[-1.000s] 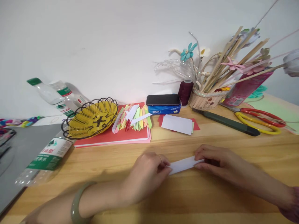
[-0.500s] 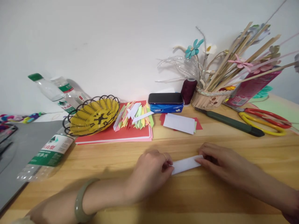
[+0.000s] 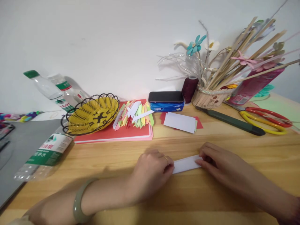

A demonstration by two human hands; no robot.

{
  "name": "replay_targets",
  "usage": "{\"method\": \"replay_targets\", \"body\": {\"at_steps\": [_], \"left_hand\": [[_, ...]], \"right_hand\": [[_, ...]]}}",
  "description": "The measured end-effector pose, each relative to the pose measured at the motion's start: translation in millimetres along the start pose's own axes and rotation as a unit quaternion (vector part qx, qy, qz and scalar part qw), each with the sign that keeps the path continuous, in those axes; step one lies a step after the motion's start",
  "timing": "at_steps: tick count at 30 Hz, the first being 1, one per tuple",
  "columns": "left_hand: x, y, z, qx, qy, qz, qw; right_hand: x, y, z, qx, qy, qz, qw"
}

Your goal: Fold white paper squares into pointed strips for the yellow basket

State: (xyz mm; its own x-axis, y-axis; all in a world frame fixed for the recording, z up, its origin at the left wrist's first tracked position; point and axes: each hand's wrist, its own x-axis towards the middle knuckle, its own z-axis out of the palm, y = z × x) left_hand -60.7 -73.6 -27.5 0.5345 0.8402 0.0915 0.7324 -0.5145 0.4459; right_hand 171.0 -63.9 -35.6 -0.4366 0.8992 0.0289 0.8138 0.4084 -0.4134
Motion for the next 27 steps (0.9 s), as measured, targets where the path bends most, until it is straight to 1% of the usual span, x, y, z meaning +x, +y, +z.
{"method": "replay_targets", "body": {"at_steps": [6, 10, 13, 16, 21, 25, 27], "left_hand": [[3, 0, 0.7, 0.046, -0.033, -0.022, 0.998], [6, 2, 0.0, 0.076, -0.061, -0.038, 0.995], [8, 3, -1.1, 0.08, -0.079, -0.051, 0.992], [9, 2, -2.4, 0.061, -0.075, -0.06, 0.993], [6, -1, -4.8, 0.014, -0.065, -0.067, 0.996], [-1, 1, -4.4, -0.055, -0.071, -0.066, 0.994], [-4, 3, -3.6, -0.072, -0.068, -0.07, 0.993]], "right_hand": [[0, -2, 4, -0.041, 0.023, -0.001, 0.999], [3, -4, 3, -0.089, 0.032, -0.009, 0.995], [5, -2, 0, -0.129, 0.02, -0.016, 0.991], [6, 3, -3, -0.142, -0.007, -0.028, 0.989], [5, 9, -4, -0.098, -0.014, -0.024, 0.995], [-2, 5, -2, -0.025, -0.008, -0.031, 0.999], [-6, 2, -1, -0.008, 0.0, -0.035, 0.999]]}}
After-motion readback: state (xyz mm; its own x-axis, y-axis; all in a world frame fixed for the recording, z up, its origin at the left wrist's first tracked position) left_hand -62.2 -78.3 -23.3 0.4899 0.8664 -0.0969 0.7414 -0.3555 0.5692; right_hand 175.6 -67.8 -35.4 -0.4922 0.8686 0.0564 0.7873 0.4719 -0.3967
